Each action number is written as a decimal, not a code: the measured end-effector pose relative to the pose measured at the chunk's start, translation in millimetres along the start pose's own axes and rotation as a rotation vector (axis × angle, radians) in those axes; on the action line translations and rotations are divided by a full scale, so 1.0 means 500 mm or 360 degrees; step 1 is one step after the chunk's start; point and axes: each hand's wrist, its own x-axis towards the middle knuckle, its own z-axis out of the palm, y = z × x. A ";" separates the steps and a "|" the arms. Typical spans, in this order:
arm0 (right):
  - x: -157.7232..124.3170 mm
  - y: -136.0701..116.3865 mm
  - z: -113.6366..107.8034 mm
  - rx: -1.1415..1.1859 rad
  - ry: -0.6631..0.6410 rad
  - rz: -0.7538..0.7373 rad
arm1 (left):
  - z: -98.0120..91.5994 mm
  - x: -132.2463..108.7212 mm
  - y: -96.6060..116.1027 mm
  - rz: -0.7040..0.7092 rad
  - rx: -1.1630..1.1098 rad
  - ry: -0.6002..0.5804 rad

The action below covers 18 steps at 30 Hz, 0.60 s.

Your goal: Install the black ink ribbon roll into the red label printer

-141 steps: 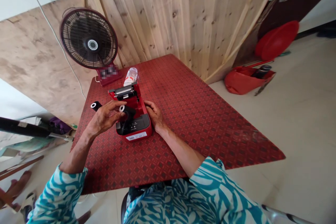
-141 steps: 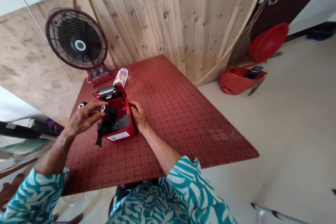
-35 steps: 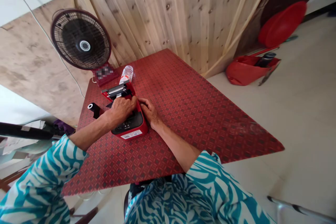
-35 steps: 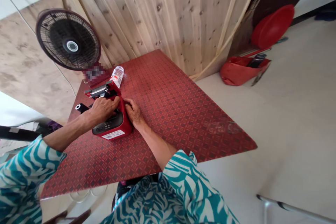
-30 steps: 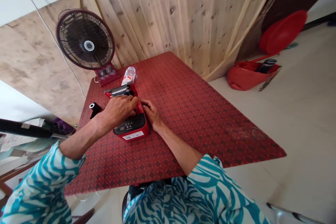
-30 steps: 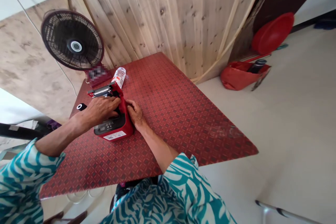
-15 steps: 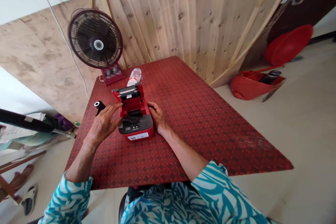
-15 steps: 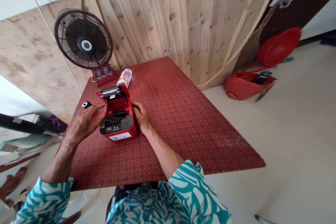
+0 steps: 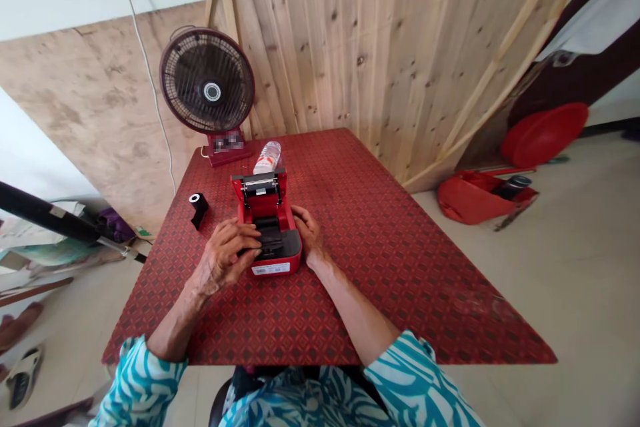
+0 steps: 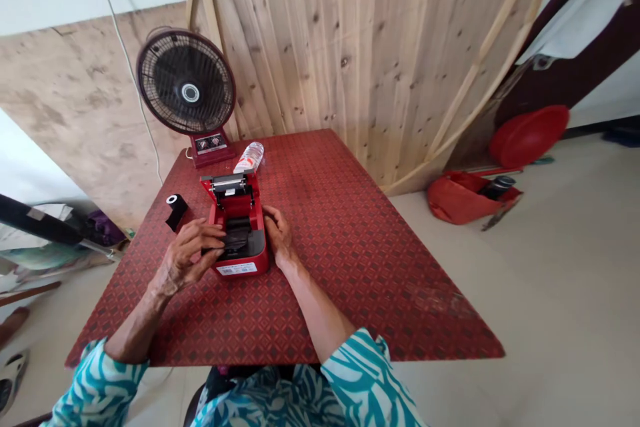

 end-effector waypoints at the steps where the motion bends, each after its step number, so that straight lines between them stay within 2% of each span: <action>1: -0.001 0.000 -0.001 0.0004 0.0002 0.0012 | 0.003 -0.005 0.000 0.0030 -0.0017 0.0027; 8: -0.001 0.001 -0.003 -0.0036 0.0039 0.0057 | 0.012 -0.031 0.012 0.0250 -0.0007 0.0106; 15: -0.007 0.009 -0.005 -0.0069 0.0096 0.0057 | 0.014 -0.042 0.013 0.0369 0.0078 0.0138; 18: 0.009 0.009 -0.012 -0.0136 0.0057 -0.0036 | 0.019 -0.043 0.012 0.0396 0.0062 0.0178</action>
